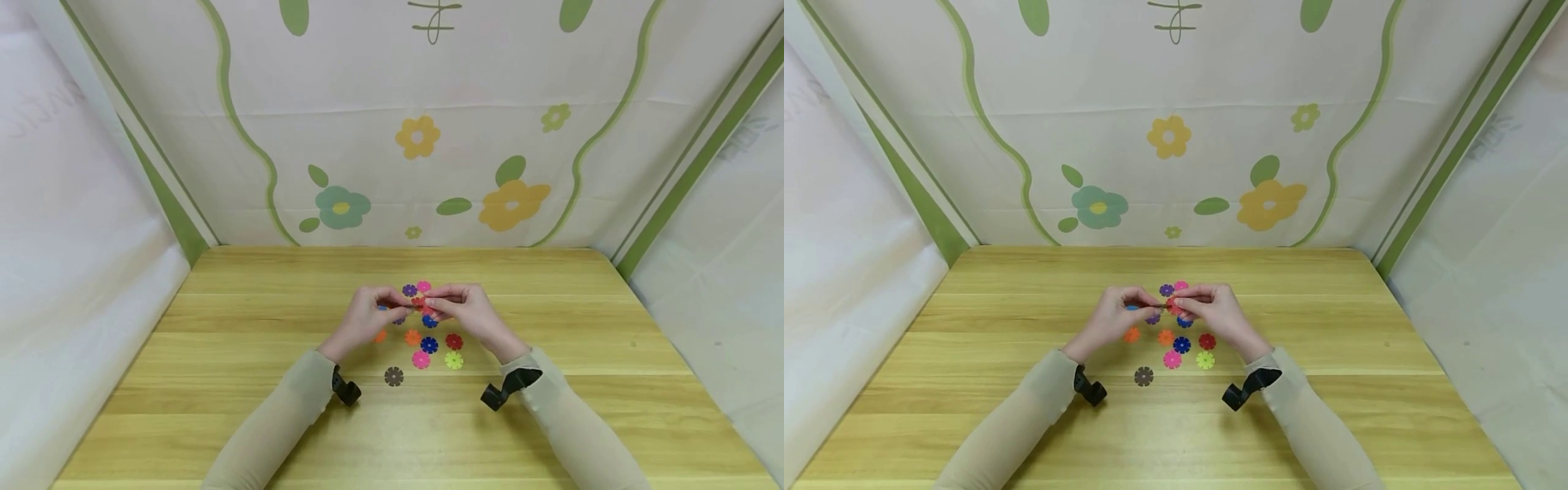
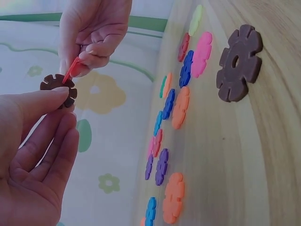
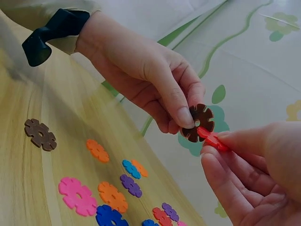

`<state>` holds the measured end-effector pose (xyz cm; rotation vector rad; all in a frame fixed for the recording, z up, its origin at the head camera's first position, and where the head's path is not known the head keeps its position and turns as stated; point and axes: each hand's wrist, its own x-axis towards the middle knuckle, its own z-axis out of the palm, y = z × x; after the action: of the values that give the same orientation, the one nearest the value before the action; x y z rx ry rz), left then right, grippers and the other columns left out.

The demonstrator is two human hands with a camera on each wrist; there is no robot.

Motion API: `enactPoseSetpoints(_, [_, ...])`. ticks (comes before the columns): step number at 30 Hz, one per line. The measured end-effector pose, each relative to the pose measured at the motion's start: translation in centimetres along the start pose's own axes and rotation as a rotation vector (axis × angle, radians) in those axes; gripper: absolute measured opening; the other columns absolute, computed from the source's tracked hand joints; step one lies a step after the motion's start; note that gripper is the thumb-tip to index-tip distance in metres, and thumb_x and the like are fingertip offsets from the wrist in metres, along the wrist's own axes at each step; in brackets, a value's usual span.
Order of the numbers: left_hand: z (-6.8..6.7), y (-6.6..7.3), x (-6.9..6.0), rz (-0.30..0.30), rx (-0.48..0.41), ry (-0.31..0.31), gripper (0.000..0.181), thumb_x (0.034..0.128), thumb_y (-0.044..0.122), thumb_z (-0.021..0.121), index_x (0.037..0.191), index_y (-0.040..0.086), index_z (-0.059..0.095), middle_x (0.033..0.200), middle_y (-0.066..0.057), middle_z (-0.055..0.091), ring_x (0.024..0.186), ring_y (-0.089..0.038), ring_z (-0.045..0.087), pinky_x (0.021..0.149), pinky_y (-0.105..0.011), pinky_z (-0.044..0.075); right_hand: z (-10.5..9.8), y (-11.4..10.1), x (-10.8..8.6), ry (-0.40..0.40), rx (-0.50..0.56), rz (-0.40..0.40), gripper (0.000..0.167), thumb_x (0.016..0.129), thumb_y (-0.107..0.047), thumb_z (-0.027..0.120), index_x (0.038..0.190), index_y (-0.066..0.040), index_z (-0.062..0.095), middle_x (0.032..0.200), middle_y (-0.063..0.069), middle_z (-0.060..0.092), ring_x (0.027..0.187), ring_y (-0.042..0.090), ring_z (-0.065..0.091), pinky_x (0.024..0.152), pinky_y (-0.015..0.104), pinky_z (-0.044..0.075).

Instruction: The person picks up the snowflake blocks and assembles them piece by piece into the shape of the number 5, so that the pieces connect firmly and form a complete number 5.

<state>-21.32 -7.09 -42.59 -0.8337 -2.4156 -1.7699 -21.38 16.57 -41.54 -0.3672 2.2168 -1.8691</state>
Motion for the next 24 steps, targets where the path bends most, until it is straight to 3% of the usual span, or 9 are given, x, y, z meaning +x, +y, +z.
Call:
enactPoseSetpoints(5, [-0.06,-0.16,-0.02,-0.032,0.02,0.016,0.004,0.091,0.006,0.078,0.095,0.007,0.078,0.088,0.0,0.074,0.08,-0.037,0.071,0.066,-0.031,0.059,-0.16,0.23,-0.24,-0.023,-0.031,-0.004,0.039,0.091,-0.016,0.08,0.125,0.0,0.07,0.106,0.012,0.075,0.1,0.037,0.07,0.093,0.06,0.052])
enactPoseSetpoints(10, [-0.05,-0.18,-0.04,-0.055,0.019,0.019,0.006,0.0904,0.005,0.079,0.096,0.008,0.078,0.09,-0.001,0.074,0.081,-0.035,0.071,0.068,-0.031,0.06,-0.1,0.48,-0.32,-0.018,-0.1,-0.013,0.046,0.085,-0.017,0.086,0.127,-0.004,0.071,0.103,0.009,0.074,0.093,0.027,0.072,0.09,0.056,0.055])
enactPoseSetpoints(18, [-0.01,-0.3,-0.16,-0.041,-0.02,-0.013,0.009,0.0909,0.005,0.078,0.1,0.006,0.078,0.093,-0.001,0.074,0.082,-0.035,0.072,0.07,-0.034,0.061,-0.13,0.73,-0.39,-0.022,-0.15,-0.073,0.035,0.086,-0.014,0.084,0.119,-0.006,0.074,0.098,0.009,0.075,0.09,0.035,0.071,0.082,0.053,0.058])
enactPoseSetpoints(24, [0.18,-0.38,-0.11,-0.056,-0.033,-0.026,0.011,0.0925,0.01,0.077,0.103,0.01,0.079,0.095,0.002,0.074,0.084,-0.03,0.072,0.072,-0.037,0.061,-0.24,0.56,-0.62,-0.047,-0.188,-0.102,0.038,0.083,-0.014,0.087,0.119,-0.005,0.074,0.095,0.008,0.074,0.083,0.03,0.072,0.076,0.043,0.061])
